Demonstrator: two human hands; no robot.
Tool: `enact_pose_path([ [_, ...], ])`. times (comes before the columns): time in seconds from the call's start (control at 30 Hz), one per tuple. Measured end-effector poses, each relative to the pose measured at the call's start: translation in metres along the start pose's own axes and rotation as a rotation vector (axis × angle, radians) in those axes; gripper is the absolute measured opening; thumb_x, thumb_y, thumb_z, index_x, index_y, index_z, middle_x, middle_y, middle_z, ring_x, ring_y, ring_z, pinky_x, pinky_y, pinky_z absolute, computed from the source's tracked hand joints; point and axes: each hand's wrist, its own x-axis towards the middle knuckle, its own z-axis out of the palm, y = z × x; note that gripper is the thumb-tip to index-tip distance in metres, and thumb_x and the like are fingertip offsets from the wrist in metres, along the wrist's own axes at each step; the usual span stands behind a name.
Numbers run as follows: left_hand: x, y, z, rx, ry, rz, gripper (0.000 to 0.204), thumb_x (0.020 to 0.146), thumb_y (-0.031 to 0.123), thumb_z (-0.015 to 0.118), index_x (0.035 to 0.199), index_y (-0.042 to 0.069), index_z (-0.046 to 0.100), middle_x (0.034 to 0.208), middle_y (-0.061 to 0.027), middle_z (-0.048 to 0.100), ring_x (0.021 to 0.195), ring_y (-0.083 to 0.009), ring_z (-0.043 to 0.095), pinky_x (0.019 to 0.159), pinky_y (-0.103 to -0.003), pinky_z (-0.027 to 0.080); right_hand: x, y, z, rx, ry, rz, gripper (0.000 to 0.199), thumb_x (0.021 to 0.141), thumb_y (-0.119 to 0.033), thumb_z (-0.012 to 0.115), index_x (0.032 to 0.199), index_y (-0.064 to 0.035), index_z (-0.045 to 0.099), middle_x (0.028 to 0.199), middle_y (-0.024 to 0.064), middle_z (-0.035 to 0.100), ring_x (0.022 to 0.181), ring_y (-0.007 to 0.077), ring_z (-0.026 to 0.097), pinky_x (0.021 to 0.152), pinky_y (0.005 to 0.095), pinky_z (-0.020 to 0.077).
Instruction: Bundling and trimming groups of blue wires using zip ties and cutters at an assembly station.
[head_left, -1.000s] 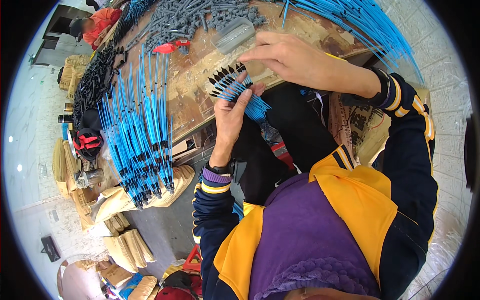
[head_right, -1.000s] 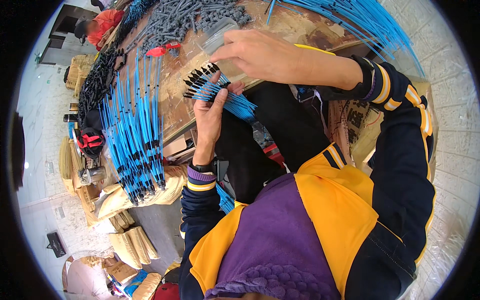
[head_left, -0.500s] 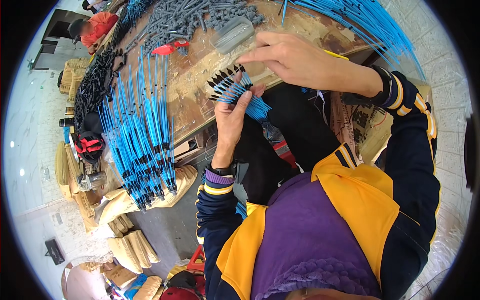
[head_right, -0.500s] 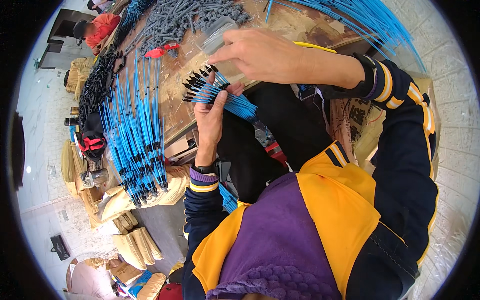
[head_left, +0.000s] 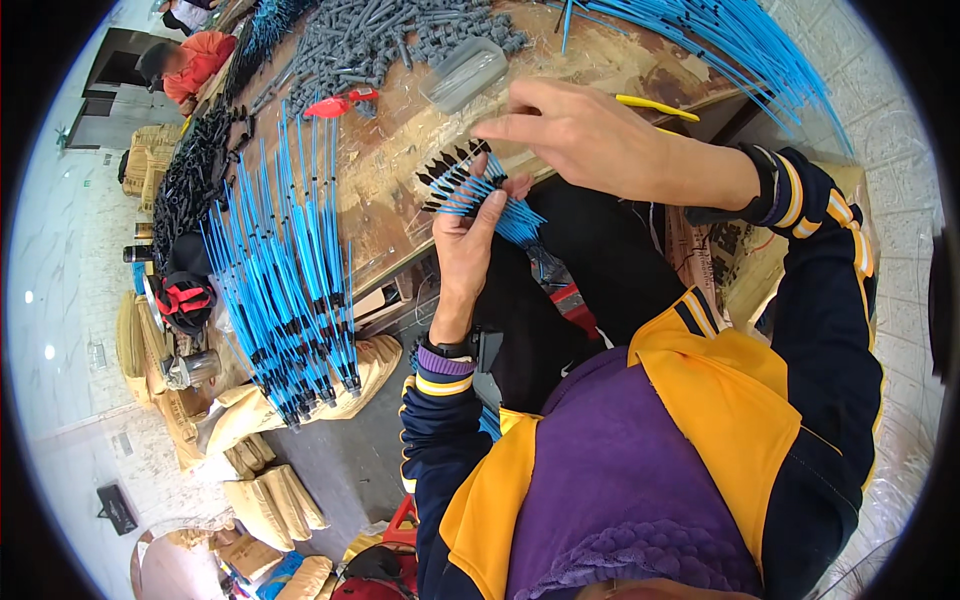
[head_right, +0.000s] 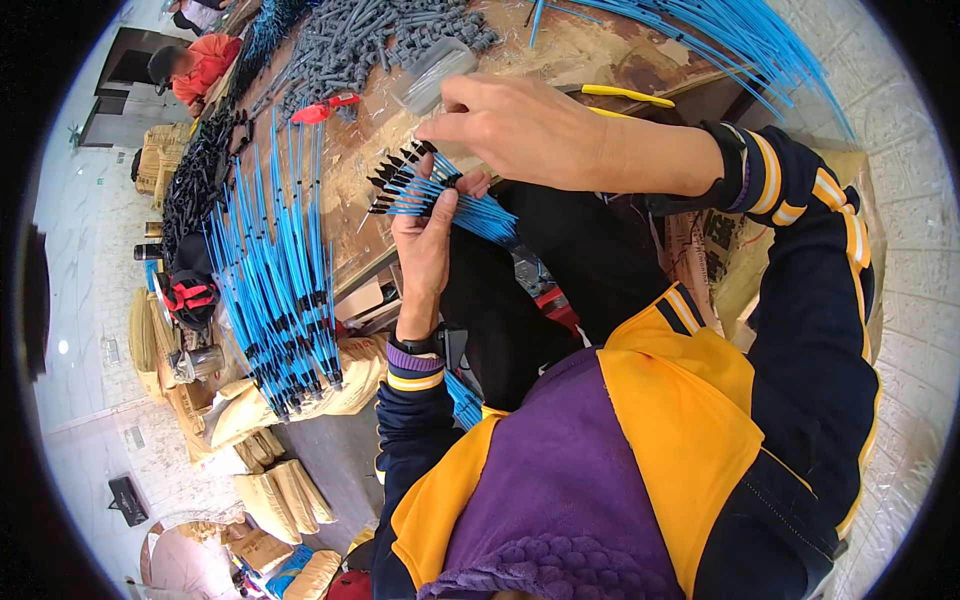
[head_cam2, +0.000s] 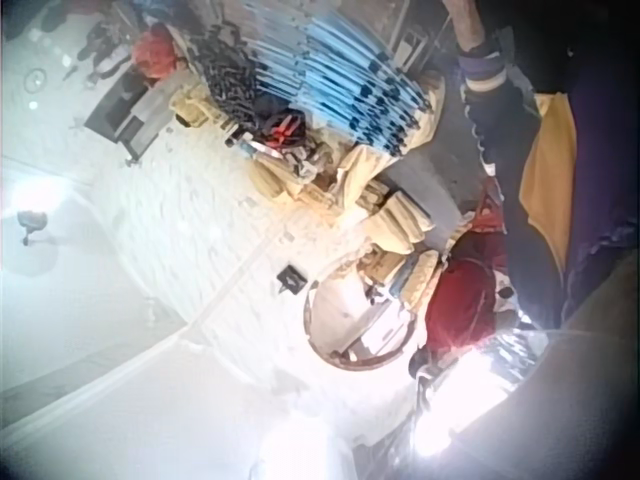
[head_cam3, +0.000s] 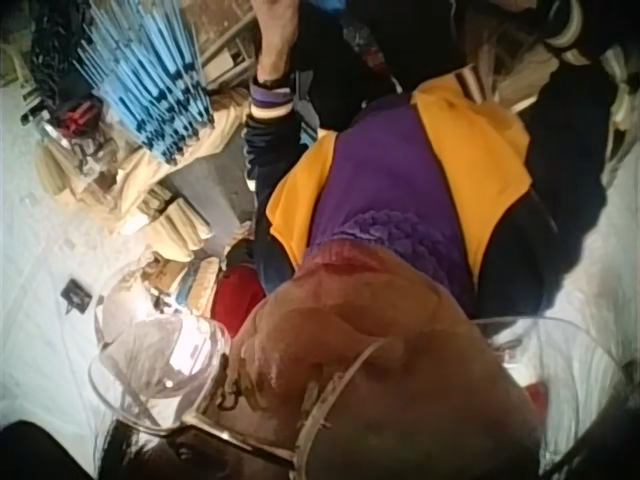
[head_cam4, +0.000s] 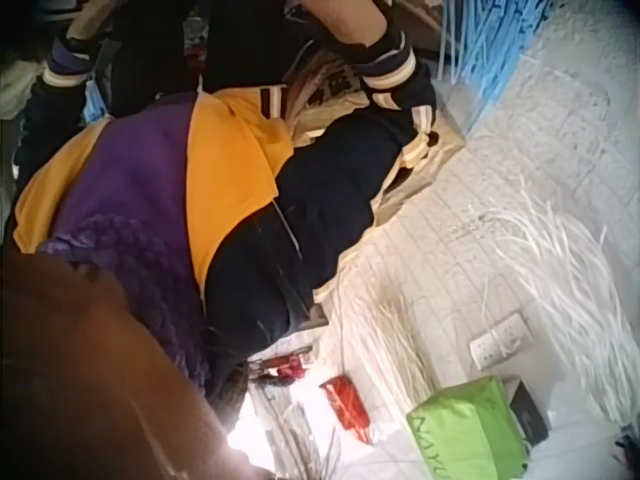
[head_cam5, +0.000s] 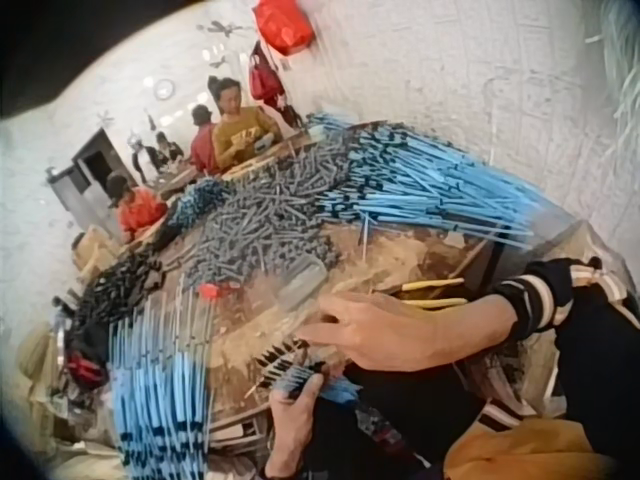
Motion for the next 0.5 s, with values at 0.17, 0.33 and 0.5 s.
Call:
enact_pose_path([
  [0.17, -0.001, 0.003, -0.003, 0.076, -0.019, -0.021, 0.033, 0.095, 0.0, 0.054, 0.127, -0.006, 0.053, 0.111, -0.0179, 0.066, 0.105, -0.0263, 0.064, 0.095, -0.036, 0.05, -0.001, 0.0, 0.004, 0.129, 0.032, 0.008, 0.04, 0.078, 0.006, 0.057, 0.117, -0.0061, 0.061, 0.096, 0.0119, 0.053, 0.085, 0.0283, 0.058, 0.072, 0.0364, 0.0486],
  [0.33, -0.002, 0.01, -0.001, 0.159, -0.049, -0.02, 0.027, 0.095, 0.0, 0.055, 0.121, -0.007, 0.057, 0.111, -0.0177, 0.066, 0.106, -0.0265, 0.064, 0.096, -0.036, 0.05, -0.002, -0.001, 0.004, 0.057, 0.043, -0.051, 0.042, 0.069, -0.003, 0.069, 0.11, -0.0054, 0.059, 0.096, 0.0094, 0.05, 0.088, 0.0264, 0.058, 0.074, 0.0345, 0.0514],
  [0.5, -0.002, 0.007, -0.003, 0.136, -0.047, -0.019, 0.026, 0.095, 0.0, 0.054, 0.12, -0.007, 0.057, 0.111, -0.0176, 0.066, 0.106, -0.0261, 0.064, 0.096, -0.036, 0.049, -0.002, -0.004, 0.006, -0.014, 0.08, -0.081, 0.04, 0.074, 0.003, 0.062, 0.113, -0.004, 0.06, 0.096, 0.0104, 0.052, 0.086, 0.0266, 0.058, 0.073, 0.0341, 0.0501],
])
